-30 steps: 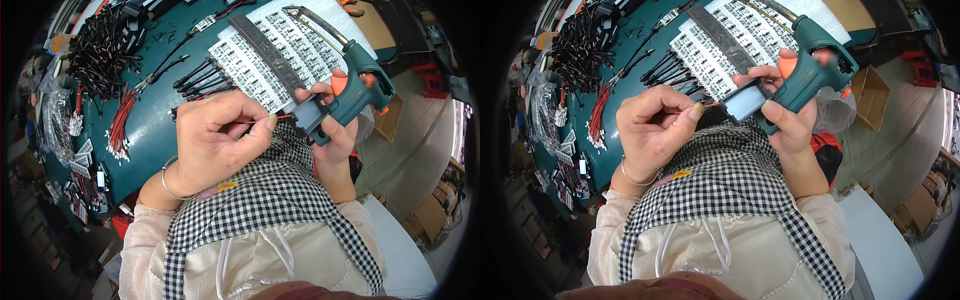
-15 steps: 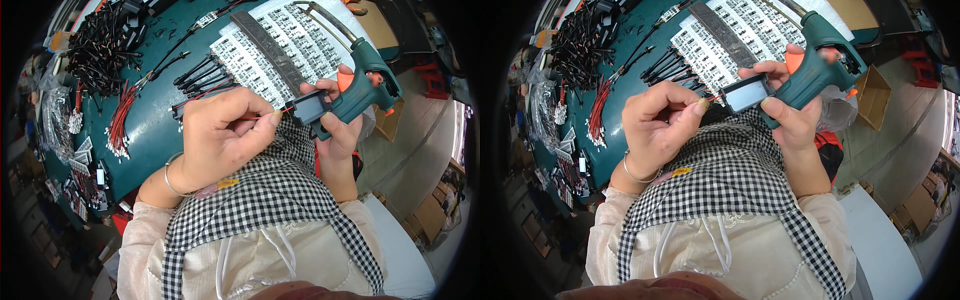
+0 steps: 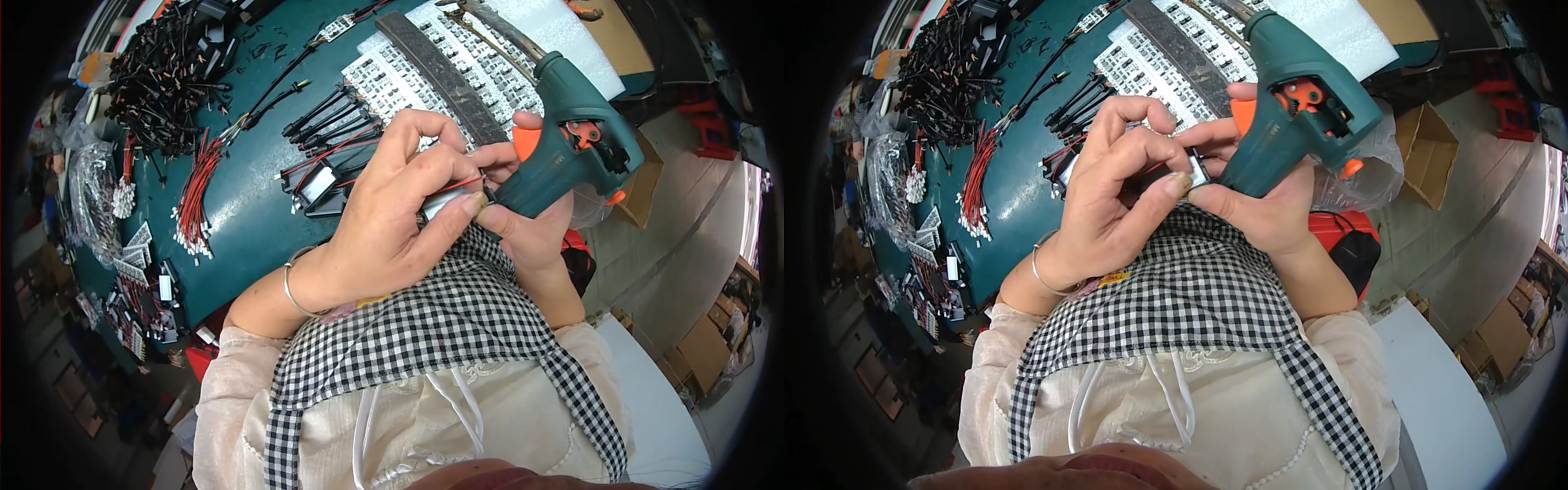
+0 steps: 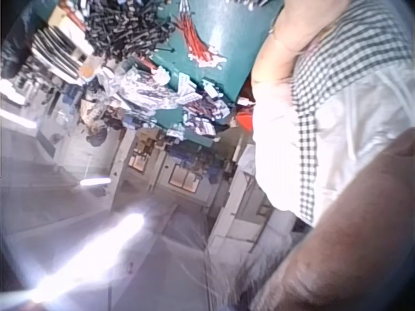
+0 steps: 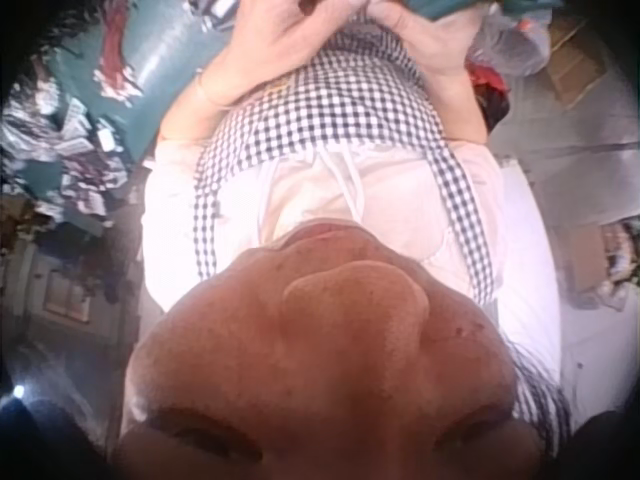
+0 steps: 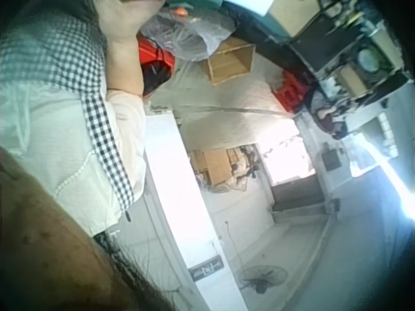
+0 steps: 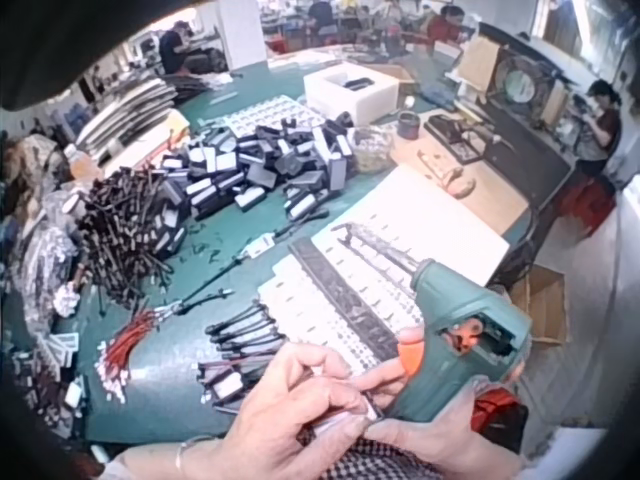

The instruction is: The person uses a soldering iron to attach wires to a circuit board. They repeatedly pick up small wires, position them on the board, and apply solder to secure the connections. The person handles multiple wires and components on a cluttered workbench throughout the process.

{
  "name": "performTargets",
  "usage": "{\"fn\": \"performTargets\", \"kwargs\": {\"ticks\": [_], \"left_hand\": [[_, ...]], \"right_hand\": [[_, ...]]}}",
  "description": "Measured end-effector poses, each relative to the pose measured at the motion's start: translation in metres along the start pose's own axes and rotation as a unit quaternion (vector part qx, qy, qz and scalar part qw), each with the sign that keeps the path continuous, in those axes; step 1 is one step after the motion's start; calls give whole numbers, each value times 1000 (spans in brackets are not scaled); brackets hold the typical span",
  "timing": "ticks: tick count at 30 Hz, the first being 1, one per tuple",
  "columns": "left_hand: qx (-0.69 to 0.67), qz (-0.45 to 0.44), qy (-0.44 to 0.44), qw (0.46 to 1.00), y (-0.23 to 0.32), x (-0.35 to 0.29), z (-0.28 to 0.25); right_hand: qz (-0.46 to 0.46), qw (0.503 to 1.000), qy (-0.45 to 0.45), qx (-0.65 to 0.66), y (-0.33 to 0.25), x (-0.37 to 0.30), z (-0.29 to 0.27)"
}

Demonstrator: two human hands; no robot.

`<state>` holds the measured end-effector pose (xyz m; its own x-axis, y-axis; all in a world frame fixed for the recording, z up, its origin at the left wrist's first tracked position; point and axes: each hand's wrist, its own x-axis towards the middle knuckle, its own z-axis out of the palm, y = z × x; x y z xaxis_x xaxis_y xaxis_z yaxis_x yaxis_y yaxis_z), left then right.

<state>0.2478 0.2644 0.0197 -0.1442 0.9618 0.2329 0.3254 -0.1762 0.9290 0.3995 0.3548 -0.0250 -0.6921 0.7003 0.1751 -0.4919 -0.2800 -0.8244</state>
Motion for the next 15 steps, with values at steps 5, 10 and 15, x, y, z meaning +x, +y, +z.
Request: {"fn": "performTargets", "kwargs": {"ticks": [5,10,15], "left_hand": [[25,4,-20,999,-3,1,-6],[0,-29,-1,1000,-5,-2,-10],[41,16,11,999,-1,2,-15]], "right_hand": [[-1,1000,5,-30,0,0,2],[-12,1000,8,-12,3,-1,-2],[10,994,-10,-111,4,-4,-1]]}}
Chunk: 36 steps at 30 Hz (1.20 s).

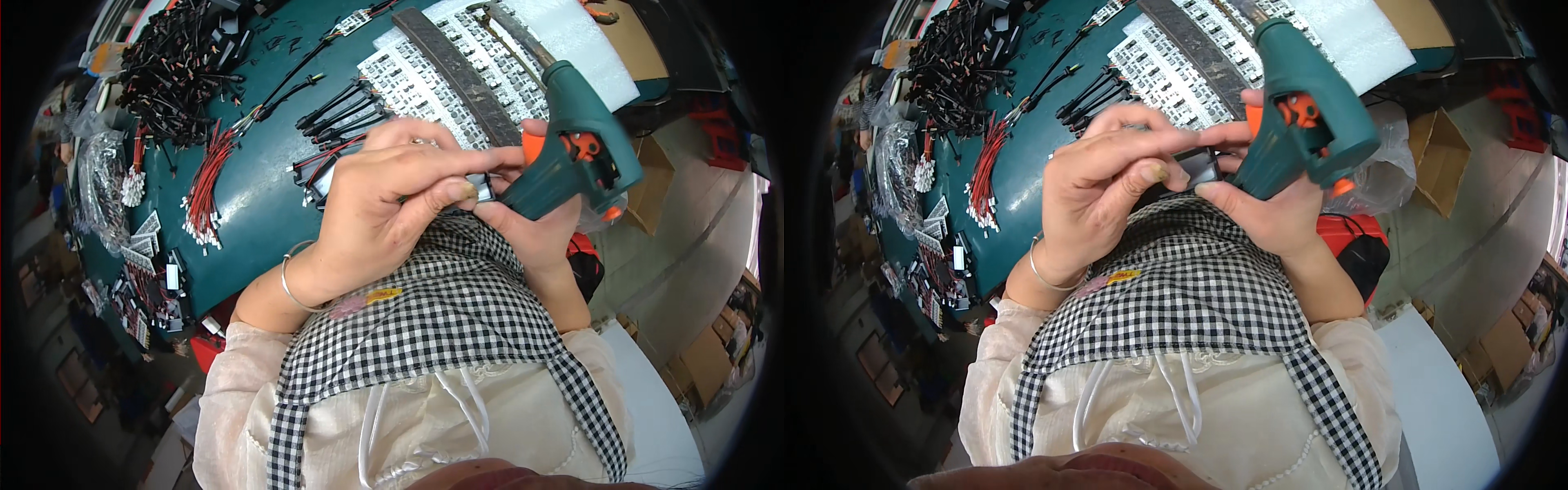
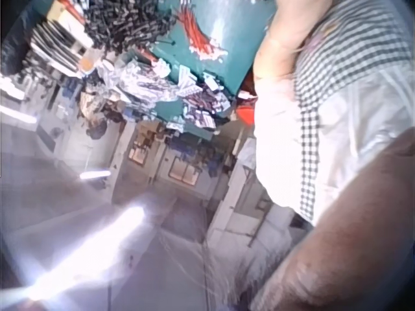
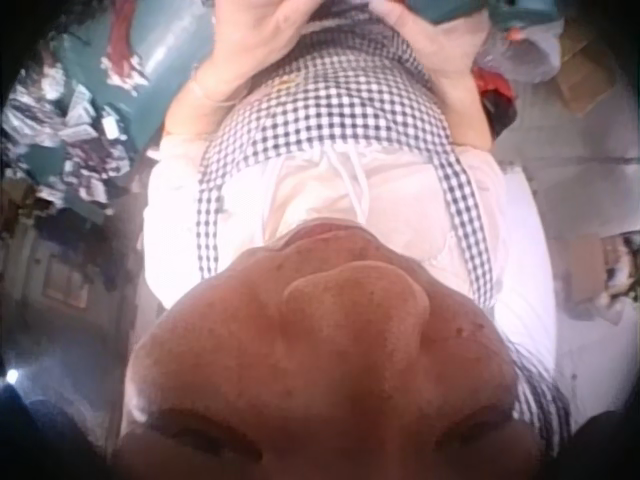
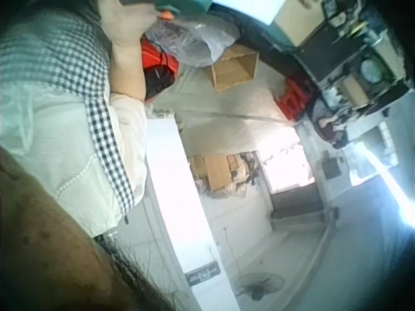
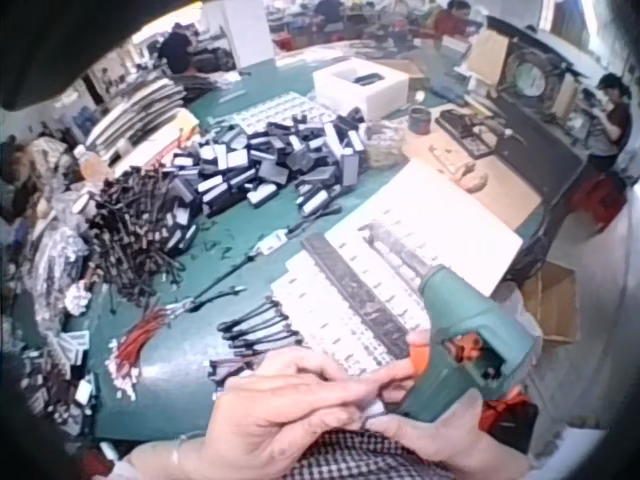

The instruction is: The person uses a soldering iron to attach wires to a circuit board. They repeatedly pick up small wires, position them on the board, and apply solder to secure the connections. The person handles multiple wires and components on a cluttered workbench throughout the process.

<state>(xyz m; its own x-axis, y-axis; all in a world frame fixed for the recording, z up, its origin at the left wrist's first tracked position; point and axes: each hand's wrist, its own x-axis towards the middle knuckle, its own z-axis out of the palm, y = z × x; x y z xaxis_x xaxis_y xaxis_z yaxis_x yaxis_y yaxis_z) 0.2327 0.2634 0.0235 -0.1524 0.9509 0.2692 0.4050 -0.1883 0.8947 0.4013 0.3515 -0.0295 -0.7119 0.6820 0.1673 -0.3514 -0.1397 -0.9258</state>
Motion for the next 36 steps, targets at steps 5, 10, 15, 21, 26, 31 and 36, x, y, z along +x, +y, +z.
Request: {"fn": "performTargets", "kwargs": {"ticks": [5,10,15,21,26,31,36], "left_hand": [[-284,-209,75,933,11,2,-6],[-59,-185,58,979,-12,3,-29],[261,-203,50,942,-44,12,-38],[314,-164,54,934,-70,18,-31],[301,-193,55,932,-82,18,-38],[280,-188,60,939,-85,18,-38],[260,-198,69,943,-84,17,-34]], "right_hand": [[-21,996,7,-84,1,-2,8],[-11,998,53,-26,-13,-3,-1],[74,996,38,-23,-24,-18,-20],[140,987,82,13,-26,-37,-28],[137,986,95,-22,-27,-31,-26],[156,983,95,-31,-28,-28,-21],[194,976,93,-20,-29,-27,-19]]}}
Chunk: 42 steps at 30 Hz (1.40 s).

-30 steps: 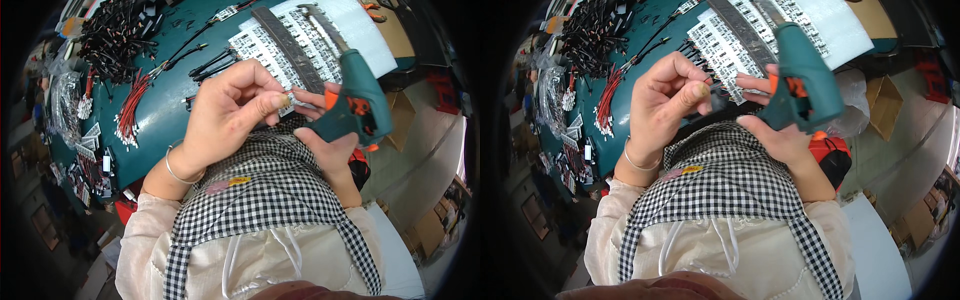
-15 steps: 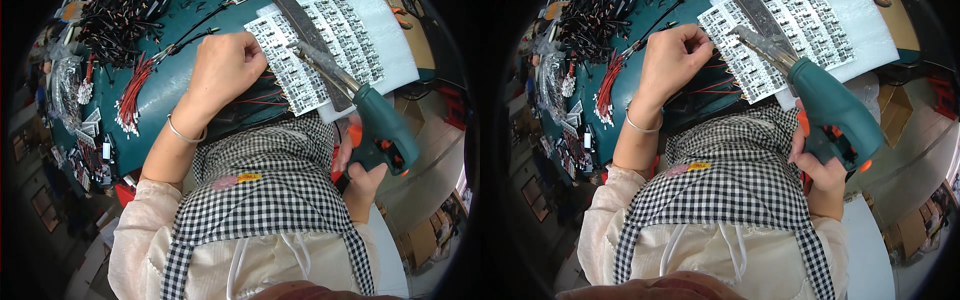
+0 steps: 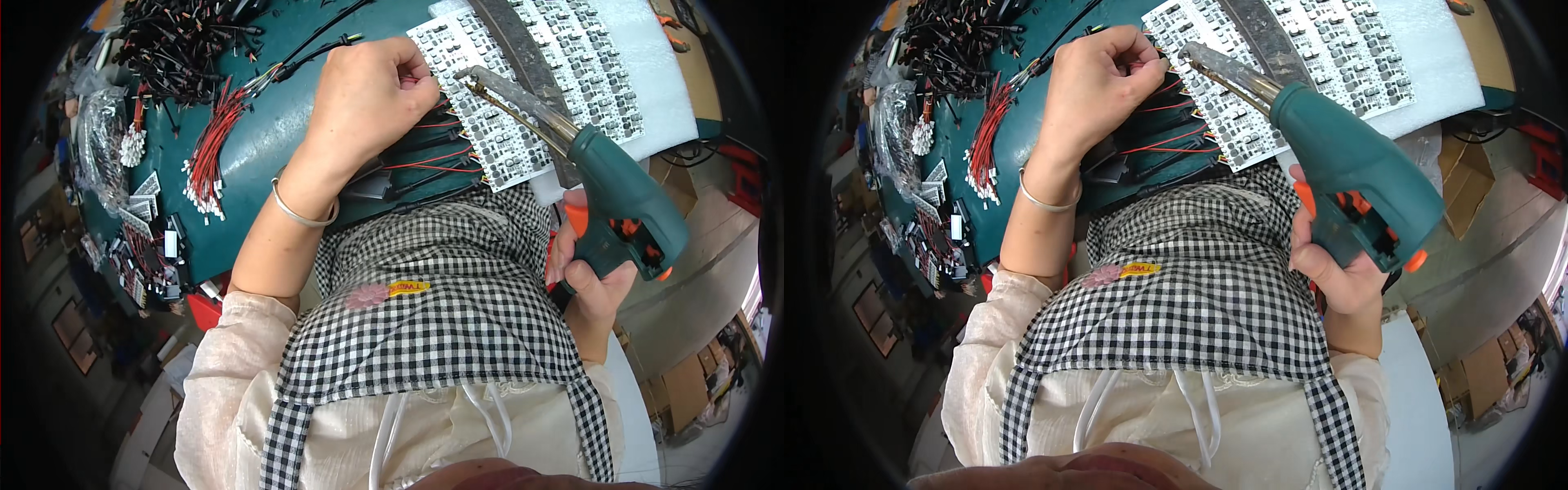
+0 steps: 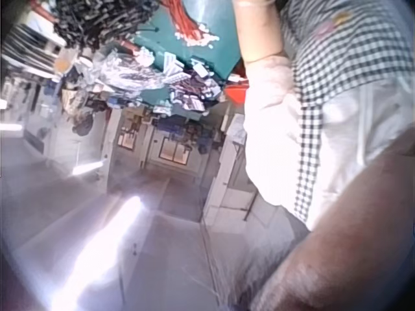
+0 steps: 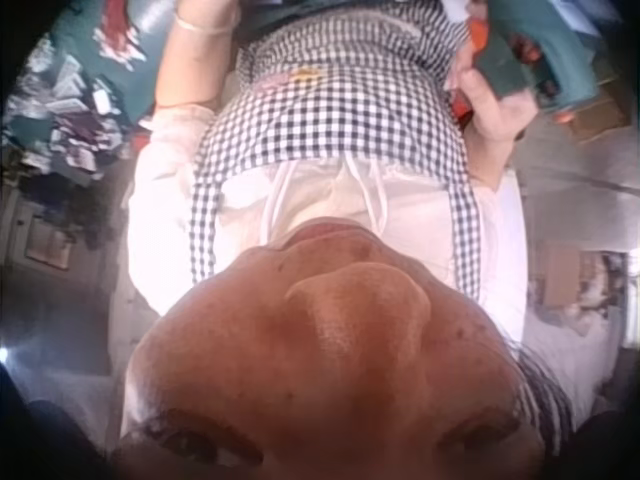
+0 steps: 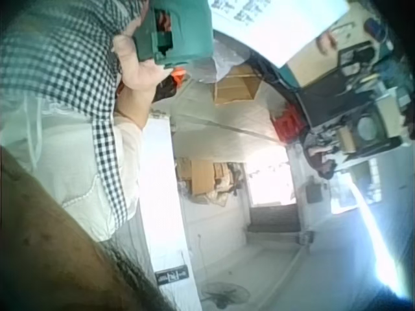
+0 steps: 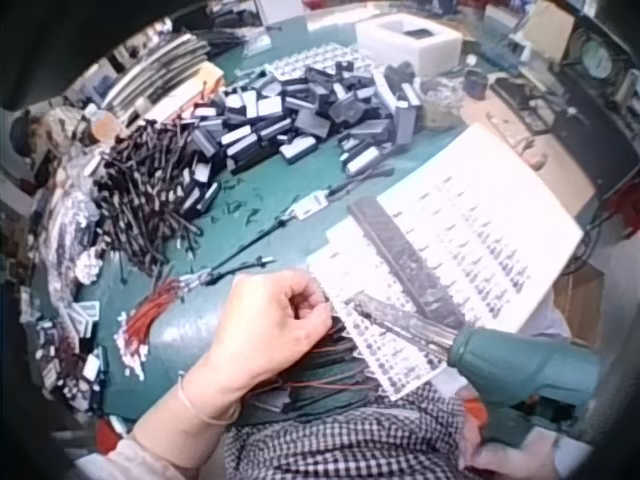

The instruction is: The person uses a soldering iron to attach wires to a circuit board. They repeatedly pick up small wires, position them on the board, and apply solder to secure the connections. The person handles multiple wires and components on a cluttered workbench throughout the process.

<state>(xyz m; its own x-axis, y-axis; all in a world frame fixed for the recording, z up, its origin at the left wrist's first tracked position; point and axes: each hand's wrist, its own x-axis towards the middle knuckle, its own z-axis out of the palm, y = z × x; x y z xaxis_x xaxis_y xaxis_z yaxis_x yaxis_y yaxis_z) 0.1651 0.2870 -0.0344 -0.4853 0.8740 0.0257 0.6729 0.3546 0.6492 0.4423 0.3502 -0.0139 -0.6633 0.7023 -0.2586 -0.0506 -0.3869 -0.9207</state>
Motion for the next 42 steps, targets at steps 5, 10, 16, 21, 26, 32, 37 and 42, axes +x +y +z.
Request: {"fn": "performTargets", "kwargs": {"ticks": [5,10,16,21,26,32,37,42], "left_hand": [[-11,-3,18,1000,0,-3,2],[0,2,23,1000,0,-4,4],[3,4,42,999,0,-5,6],[31,18,32,999,-1,-5,6],[26,16,21,999,-3,-2,5],[-2,20,7,1000,-5,2,1],[3,38,21,999,-5,4,2],[2,40,22,999,-5,4,3]], "right_hand": [[-34,998,14,-55,2,4,9],[-11,998,33,-49,-2,2,13],[24,998,35,-53,-2,-2,7],[0,998,27,-58,0,0,8],[-20,995,18,-96,-1,4,14],[-10,995,22,-99,-2,3,18],[-6,994,2,-107,-1,4,15],[-11,991,-2,-136,-2,4,21]]}}
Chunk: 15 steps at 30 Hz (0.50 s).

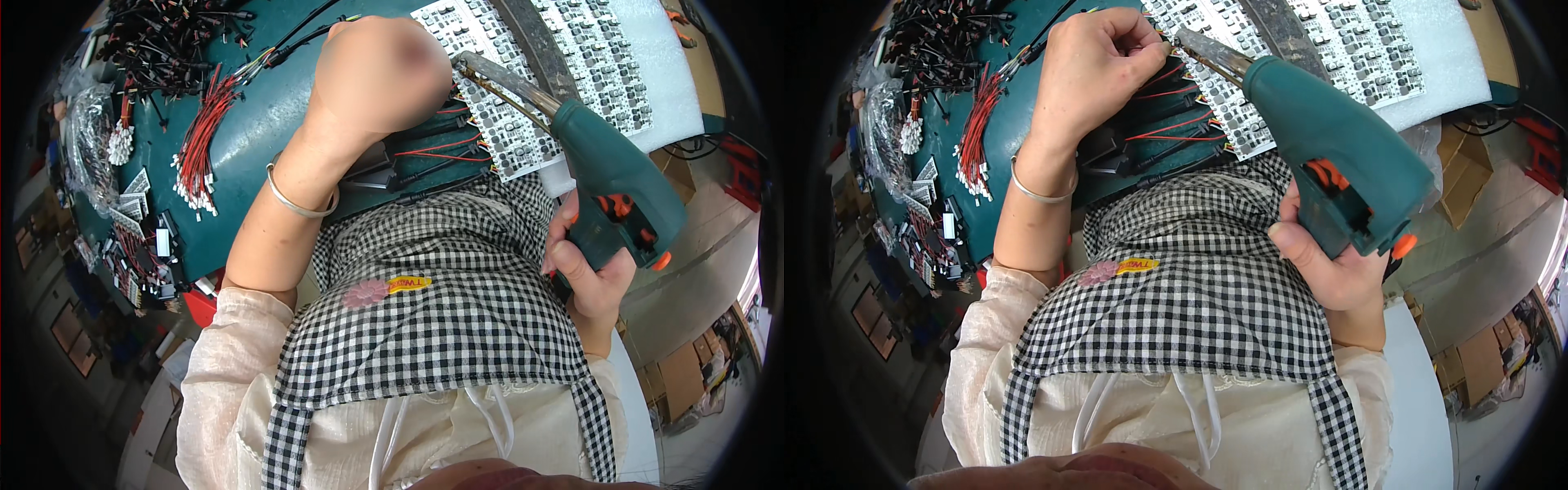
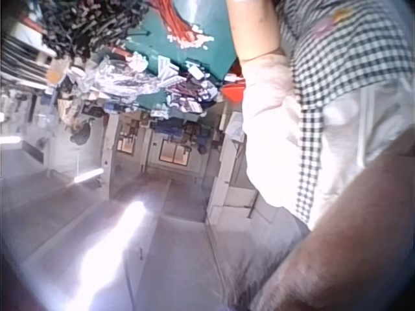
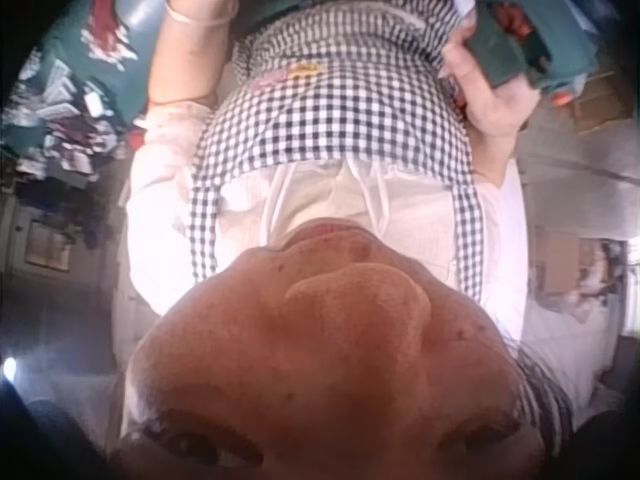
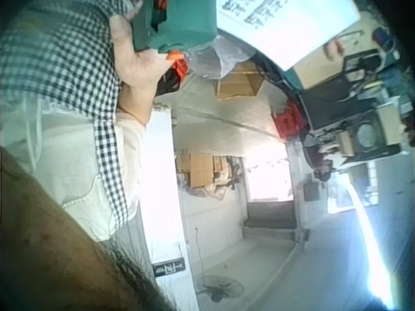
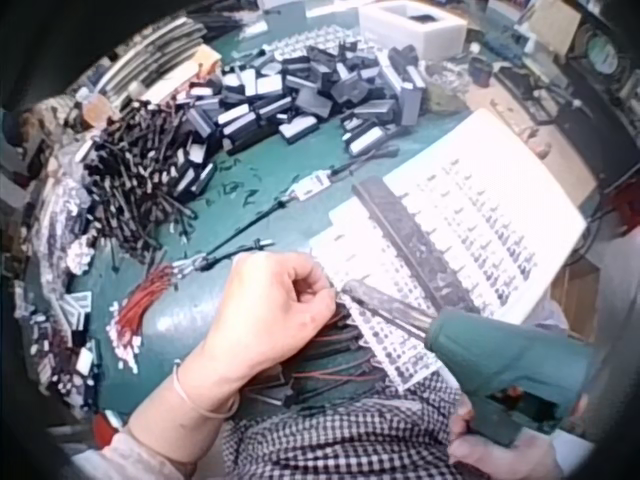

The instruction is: The person uses a soldering iron to attach wires to a circuit board. They repeatedly pick up small wires, position them on the board, and apply solder to secure the connections. The person handles multiple wires and components on a cluttered workbench throughout the process.

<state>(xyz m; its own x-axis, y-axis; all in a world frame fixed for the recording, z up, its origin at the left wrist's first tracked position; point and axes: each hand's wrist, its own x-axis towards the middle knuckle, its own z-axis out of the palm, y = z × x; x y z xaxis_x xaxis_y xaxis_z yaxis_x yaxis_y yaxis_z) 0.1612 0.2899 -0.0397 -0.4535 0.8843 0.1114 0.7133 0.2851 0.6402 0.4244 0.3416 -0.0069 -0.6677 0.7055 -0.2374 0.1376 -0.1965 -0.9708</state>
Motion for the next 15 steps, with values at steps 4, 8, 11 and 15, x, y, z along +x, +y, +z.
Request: {"fn": "performTargets", "kwargs": {"ticks": [4,8,11,15], "left_hand": [[2,9,2,1000,-1,1,-1],[-15,-15,-20,1000,1,1,-2],[-48,-83,-69,993,11,3,-10],[-7,-17,-19,1000,4,2,-4]], "right_hand": [[15,999,-29,-12,-6,3,-4],[23,999,-28,-4,-8,4,-6],[10,999,19,46,-14,6,-3],[-9,995,-1,102,-19,13,-14]]}}
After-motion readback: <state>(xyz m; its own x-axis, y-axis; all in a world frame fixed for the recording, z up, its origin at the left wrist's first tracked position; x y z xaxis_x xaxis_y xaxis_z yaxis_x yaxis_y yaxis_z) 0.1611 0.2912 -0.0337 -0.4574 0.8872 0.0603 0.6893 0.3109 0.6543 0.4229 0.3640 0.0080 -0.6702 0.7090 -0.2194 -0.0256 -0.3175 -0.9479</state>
